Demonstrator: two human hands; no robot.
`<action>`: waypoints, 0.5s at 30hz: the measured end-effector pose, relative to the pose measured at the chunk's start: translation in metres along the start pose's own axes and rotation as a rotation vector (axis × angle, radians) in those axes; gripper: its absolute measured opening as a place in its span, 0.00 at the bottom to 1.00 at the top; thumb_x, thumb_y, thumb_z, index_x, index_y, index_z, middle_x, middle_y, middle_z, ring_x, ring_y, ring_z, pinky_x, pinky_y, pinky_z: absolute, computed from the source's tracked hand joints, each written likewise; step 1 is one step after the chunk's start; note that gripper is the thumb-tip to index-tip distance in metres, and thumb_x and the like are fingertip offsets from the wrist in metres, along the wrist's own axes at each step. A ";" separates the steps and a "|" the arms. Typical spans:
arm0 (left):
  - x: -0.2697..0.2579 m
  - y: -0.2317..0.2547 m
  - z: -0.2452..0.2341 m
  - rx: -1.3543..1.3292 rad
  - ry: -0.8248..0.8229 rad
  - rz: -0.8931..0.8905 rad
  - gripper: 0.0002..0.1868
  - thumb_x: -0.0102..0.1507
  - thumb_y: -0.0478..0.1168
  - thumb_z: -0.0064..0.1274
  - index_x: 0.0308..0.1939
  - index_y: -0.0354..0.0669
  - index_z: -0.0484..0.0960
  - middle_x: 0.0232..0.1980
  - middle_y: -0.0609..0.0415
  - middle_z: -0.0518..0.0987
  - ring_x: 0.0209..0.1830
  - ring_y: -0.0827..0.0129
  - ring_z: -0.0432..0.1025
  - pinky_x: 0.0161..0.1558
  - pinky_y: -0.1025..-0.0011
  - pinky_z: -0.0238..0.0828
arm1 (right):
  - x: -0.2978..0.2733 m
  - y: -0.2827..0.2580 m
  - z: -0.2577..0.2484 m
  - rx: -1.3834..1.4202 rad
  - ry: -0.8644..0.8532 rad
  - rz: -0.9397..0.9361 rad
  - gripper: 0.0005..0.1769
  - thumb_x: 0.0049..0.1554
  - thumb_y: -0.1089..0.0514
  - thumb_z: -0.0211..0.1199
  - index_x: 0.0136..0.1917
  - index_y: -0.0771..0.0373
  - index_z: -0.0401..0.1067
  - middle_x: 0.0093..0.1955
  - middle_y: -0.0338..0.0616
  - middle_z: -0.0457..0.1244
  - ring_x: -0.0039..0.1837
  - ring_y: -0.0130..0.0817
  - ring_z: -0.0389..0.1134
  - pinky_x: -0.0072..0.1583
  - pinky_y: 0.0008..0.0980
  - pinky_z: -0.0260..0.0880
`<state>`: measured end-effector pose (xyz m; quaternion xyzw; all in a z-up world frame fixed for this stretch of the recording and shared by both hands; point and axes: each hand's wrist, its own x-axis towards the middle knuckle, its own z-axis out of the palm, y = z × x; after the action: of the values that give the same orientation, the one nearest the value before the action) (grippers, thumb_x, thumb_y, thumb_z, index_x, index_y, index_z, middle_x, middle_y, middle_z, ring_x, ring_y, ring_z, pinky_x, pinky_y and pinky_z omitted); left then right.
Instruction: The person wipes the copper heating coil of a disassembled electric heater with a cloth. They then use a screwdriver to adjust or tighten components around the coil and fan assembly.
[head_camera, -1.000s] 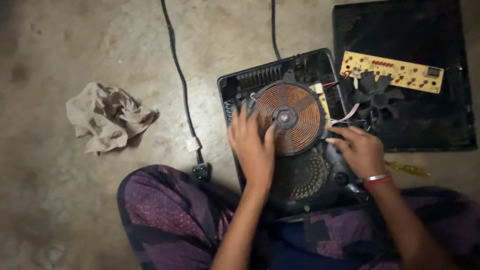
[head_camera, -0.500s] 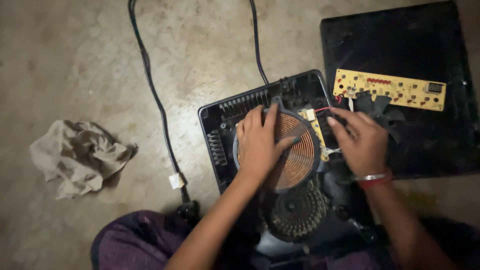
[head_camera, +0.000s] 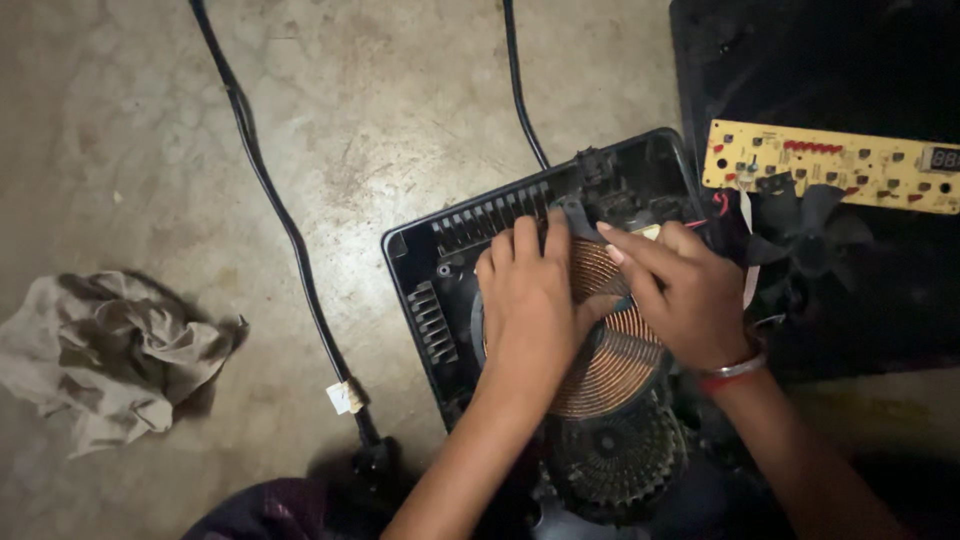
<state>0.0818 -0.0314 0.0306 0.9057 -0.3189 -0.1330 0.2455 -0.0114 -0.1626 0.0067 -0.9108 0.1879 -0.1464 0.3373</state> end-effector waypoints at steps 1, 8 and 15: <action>0.001 0.001 0.000 0.002 -0.014 -0.008 0.52 0.42 0.51 0.74 0.66 0.31 0.71 0.56 0.41 0.72 0.58 0.46 0.65 0.59 0.50 0.59 | 0.000 0.001 0.001 0.002 0.004 -0.009 0.17 0.59 0.61 0.68 0.62 0.52 0.80 0.36 0.43 0.61 0.35 0.32 0.63 0.38 0.33 0.62; 0.000 -0.002 0.002 -0.043 0.012 0.010 0.50 0.43 0.49 0.74 0.64 0.29 0.71 0.57 0.38 0.70 0.59 0.44 0.64 0.59 0.50 0.59 | -0.002 0.005 0.004 0.004 -0.004 -0.003 0.16 0.60 0.62 0.67 0.62 0.54 0.80 0.35 0.43 0.60 0.34 0.31 0.63 0.38 0.33 0.61; 0.000 0.002 0.002 -0.004 -0.001 0.000 0.50 0.43 0.47 0.74 0.64 0.28 0.71 0.57 0.38 0.70 0.59 0.45 0.65 0.59 0.50 0.59 | -0.002 0.007 0.005 -0.003 0.016 -0.038 0.16 0.60 0.62 0.67 0.62 0.55 0.80 0.36 0.41 0.61 0.35 0.30 0.62 0.38 0.32 0.61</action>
<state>0.0798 -0.0332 0.0301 0.9051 -0.3187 -0.1342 0.2473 -0.0130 -0.1633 -0.0018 -0.9135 0.1737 -0.1597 0.3315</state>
